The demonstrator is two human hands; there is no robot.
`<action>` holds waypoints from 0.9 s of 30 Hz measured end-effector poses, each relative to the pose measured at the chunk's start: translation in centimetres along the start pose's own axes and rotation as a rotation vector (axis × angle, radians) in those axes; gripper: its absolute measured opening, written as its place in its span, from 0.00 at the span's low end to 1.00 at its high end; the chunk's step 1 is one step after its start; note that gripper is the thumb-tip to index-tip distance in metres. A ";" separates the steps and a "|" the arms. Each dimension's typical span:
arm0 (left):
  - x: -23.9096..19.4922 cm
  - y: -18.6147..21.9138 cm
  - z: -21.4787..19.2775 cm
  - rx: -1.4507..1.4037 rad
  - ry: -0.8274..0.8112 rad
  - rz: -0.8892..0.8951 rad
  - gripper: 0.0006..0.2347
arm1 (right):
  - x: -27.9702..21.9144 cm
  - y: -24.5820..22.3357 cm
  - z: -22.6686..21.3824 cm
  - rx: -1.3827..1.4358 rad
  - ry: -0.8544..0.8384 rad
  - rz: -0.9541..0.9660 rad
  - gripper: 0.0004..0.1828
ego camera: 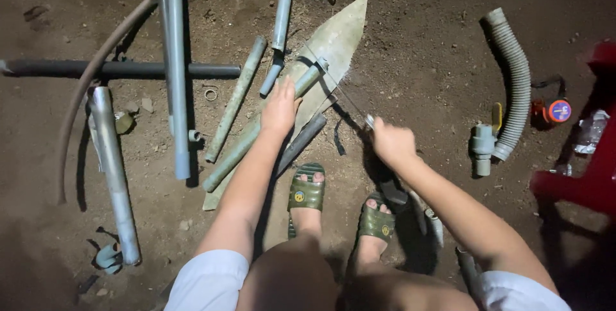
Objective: The person sits on the ground and uses a hand saw to cut a short metal pipe that is resting on a shovel blade. They hold the pipe steady with one hand while sawing with the other, eventually cutting through the pipe.
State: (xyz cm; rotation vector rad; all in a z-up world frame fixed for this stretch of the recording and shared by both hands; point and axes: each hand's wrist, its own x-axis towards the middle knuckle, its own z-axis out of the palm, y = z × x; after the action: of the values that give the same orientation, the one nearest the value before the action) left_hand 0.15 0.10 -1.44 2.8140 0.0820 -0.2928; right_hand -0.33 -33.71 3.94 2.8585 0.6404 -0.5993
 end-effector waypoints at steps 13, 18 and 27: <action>0.1 -1.2 1.2 0.034 0.035 0.028 0.26 | 3.3 0.3 -1.6 0.142 -0.039 -0.046 0.15; -0.2 -1.3 1.6 0.125 0.063 0.074 0.27 | 9.4 -0.6 -1.7 0.177 0.025 -0.060 0.17; -0.1 -1.4 1.6 0.019 0.069 0.031 0.26 | -1.1 2.7 -2.2 0.330 -0.110 0.150 0.23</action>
State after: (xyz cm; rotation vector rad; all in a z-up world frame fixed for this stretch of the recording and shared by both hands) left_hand -0.38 0.99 -3.31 2.8412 0.0517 -0.1899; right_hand 0.72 -36.08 6.56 3.1068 0.3313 -0.9048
